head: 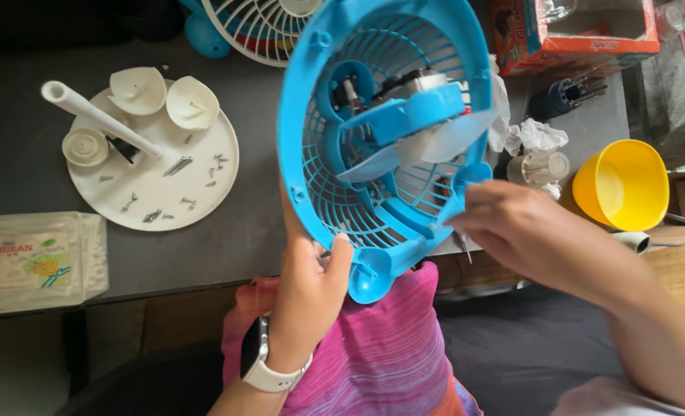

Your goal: The person assembles a small blue table fan by attaching the fan blade to the motor hub, securing it with a nut, and then fastening the front grille with screws. The person uses a screwdriver to tighten the screws and aligns the components by hand.

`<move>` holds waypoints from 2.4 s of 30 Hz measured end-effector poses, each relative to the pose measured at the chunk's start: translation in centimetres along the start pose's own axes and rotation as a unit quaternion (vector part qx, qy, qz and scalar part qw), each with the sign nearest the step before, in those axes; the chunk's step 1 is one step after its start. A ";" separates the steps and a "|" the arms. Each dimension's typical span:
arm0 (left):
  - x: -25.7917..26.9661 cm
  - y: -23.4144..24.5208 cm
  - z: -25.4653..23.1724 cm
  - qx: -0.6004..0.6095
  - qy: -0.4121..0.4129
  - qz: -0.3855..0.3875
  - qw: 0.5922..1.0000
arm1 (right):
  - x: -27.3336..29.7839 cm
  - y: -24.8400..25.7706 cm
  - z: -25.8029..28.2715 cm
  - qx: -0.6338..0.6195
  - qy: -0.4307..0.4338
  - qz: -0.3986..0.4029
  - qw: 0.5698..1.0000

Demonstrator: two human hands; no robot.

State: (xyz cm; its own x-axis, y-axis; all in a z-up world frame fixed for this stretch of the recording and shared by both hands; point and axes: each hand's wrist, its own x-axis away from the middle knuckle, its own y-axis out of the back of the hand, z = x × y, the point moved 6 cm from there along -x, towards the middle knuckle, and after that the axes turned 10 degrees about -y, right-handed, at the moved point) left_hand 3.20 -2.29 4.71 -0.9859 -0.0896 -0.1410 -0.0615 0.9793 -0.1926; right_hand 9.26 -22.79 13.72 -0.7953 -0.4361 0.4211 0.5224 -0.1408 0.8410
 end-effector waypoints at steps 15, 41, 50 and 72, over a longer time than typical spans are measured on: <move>0.1 0.0 0.6 0.003 0.051 0.000 0.999 | -4.4 -4.4 0.4 0.183 0.057 0.120 0.974; 0.3 0.2 1.4 -0.021 0.069 0.003 0.997 | -6.8 -8.0 1.8 0.313 0.265 -0.157 0.898; 0.1 -0.3 0.7 0.003 0.025 0.009 1.000 | -5.8 -6.2 -0.3 0.393 0.223 0.069 0.889; 0.3 0.0 1.5 -0.019 0.020 0.011 1.000 | 5.0 -0.2 -3.7 -0.033 -0.031 -0.172 0.984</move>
State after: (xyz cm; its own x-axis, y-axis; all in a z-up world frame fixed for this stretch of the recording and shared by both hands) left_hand 3.12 -2.59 3.26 -0.9925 -0.0619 -0.1050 -0.0454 0.9872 -0.1532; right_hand 6.31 -28.18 14.36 -0.9448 -0.2972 0.1380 0.2370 -0.3289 0.9141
